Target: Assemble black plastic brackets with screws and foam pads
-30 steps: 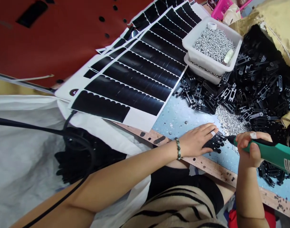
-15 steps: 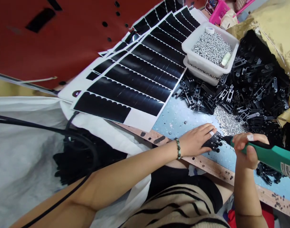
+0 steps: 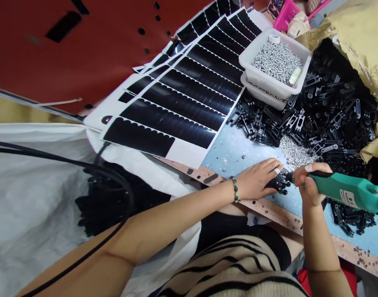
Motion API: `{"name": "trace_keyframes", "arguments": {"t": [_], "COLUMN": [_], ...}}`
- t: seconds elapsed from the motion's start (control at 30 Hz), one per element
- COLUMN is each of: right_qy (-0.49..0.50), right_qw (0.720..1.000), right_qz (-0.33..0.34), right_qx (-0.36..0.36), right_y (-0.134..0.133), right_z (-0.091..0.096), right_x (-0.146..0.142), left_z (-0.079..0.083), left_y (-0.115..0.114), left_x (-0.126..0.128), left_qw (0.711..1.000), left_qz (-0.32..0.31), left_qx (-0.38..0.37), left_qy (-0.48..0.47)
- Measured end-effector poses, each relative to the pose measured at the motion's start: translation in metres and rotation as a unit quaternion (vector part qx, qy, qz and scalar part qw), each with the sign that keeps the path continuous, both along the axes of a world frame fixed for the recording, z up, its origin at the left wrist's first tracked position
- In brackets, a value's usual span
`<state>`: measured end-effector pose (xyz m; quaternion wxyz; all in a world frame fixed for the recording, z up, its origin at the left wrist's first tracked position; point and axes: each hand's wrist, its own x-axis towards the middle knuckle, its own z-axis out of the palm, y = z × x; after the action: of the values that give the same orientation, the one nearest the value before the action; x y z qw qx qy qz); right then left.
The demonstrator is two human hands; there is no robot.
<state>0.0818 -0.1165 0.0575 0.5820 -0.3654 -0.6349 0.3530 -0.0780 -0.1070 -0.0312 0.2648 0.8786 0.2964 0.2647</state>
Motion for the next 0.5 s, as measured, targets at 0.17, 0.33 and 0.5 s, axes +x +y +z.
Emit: {"name": "trace_keyframes", "arguments": {"t": [0.17, 0.33, 0.5], "right_qy": [0.037, 0.038, 0.03], "right_qw": [0.998, 0.999, 0.999], "right_qz": [-0.03, -0.017, -0.014], "right_qx": [0.027, 0.015, 0.008], "right_y": [-0.016, -0.025, -0.021], "right_z": [0.011, 0.005, -0.007], "right_x": [0.007, 0.013, 0.012], "left_z": [-0.003, -0.004, -0.003], "left_y": [0.0, 0.0, 0.0], "left_x": [0.0, 0.0, 0.001], "left_qw": [1.0, 1.0, 1.0], "left_qz": [0.001, 0.004, 0.0], "left_qx": [0.007, 0.005, 0.01], "left_qy": [0.012, 0.022, 0.019]}}
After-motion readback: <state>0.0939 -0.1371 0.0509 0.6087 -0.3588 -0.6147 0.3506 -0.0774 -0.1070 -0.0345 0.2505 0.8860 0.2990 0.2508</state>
